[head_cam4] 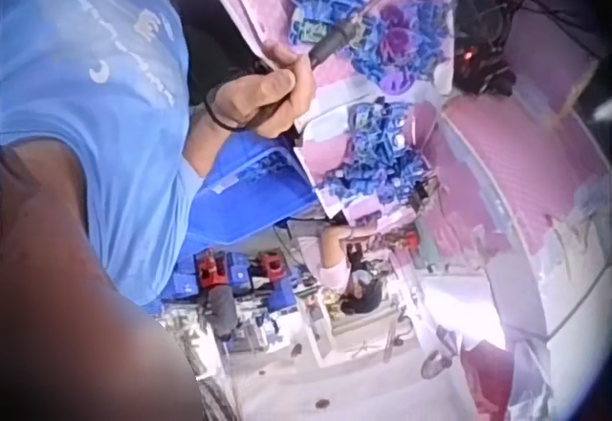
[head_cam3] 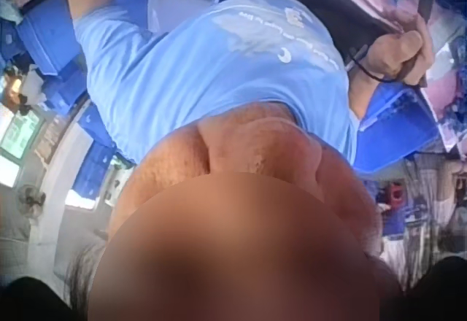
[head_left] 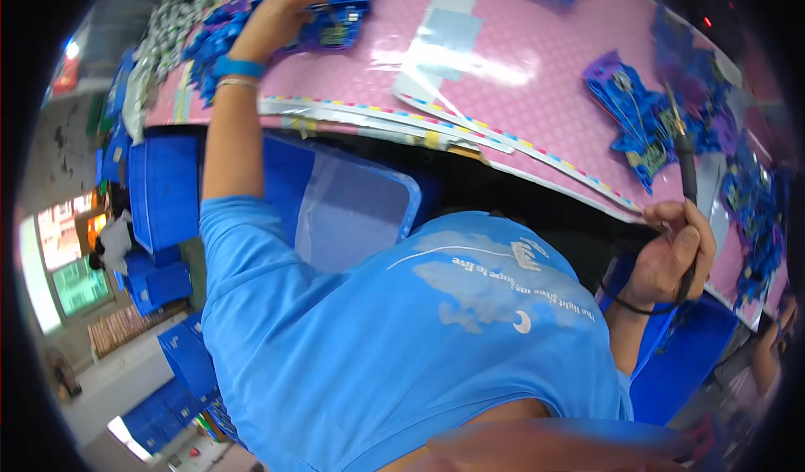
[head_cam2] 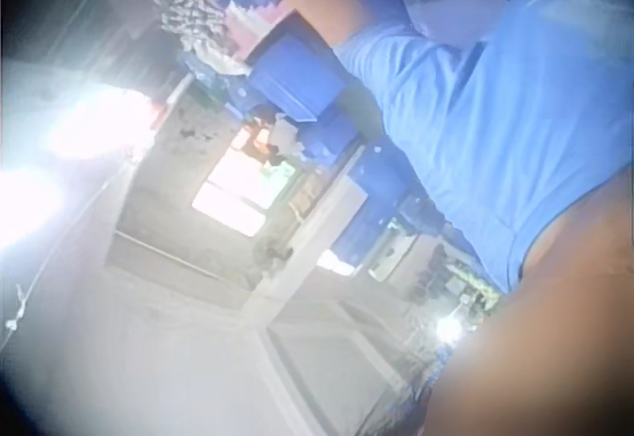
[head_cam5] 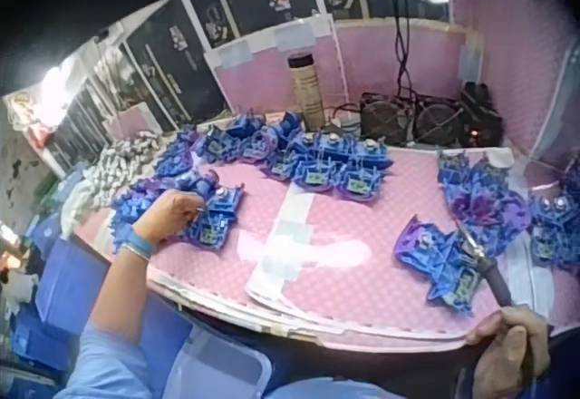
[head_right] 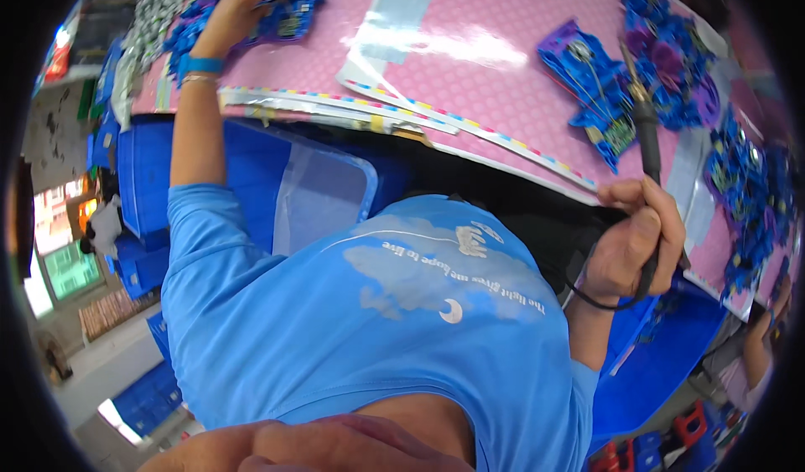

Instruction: Soldering electronic components onto small circuit boards for plastic fans.

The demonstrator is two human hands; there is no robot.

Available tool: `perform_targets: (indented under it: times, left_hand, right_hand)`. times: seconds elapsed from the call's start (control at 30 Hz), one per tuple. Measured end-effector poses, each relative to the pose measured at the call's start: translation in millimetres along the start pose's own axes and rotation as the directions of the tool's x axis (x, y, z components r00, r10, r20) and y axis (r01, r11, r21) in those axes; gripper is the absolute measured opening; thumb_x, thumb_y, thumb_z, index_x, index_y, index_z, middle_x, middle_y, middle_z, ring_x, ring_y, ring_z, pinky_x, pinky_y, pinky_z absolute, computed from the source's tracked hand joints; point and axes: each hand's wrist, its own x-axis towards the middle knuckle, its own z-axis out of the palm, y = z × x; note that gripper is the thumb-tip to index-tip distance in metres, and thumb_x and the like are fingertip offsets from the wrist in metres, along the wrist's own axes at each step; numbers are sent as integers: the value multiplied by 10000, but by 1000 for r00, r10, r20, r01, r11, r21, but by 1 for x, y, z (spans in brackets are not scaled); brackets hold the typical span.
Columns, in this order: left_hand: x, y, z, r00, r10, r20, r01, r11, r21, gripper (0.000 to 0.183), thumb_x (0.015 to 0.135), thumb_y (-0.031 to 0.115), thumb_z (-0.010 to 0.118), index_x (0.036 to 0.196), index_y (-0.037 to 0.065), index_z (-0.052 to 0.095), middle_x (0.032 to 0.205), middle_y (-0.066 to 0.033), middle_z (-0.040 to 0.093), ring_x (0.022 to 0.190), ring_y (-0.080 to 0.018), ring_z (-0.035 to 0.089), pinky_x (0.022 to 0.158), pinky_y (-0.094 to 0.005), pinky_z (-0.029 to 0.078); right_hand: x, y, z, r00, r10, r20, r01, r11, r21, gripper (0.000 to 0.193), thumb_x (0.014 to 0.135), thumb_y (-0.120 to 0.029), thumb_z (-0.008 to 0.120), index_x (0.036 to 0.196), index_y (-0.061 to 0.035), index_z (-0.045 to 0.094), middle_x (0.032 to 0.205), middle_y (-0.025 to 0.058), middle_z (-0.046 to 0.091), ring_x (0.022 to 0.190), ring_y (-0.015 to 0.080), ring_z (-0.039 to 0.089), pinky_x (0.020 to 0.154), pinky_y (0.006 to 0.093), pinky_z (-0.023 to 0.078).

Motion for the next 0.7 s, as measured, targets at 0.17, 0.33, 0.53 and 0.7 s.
perform_targets:
  times: [0.17,0.33,0.53,0.7]
  left_hand:
    - [7,47,-33,986,-137,-97,136,991,-12,347,806,-100,633,1091,75,725,1031,-155,719,918,-352,696,782,-370,544]
    - [46,226,-4,929,-29,-369,-74,962,-261,277,827,-89,665,1048,64,732,985,-106,718,823,-261,708,715,-326,563]
    - [111,347,52,964,47,-263,-185,826,-532,316,830,-36,709,1126,77,700,860,-137,689,748,-299,694,658,-369,565]
    - [147,342,82,965,107,-238,-212,852,-479,196,838,32,725,1026,56,676,814,-133,707,721,-307,700,628,-385,549]
  right_hand:
    - [7,3,2,1000,-11,28,16,985,-172,258,1027,-45,478,1164,118,624,919,224,693,782,265,683,740,377,574]
    - [15,31,-6,987,-102,123,148,880,-452,225,896,51,664,1121,53,679,1003,189,737,920,279,714,863,353,550]
    - [19,47,-11,965,-105,242,214,847,-486,397,856,47,725,1236,-12,624,1352,227,637,1231,311,630,1058,384,461]
    - [21,46,-16,948,-115,295,260,816,-517,479,837,4,762,1279,-27,578,1398,238,598,1275,344,599,1074,406,458]
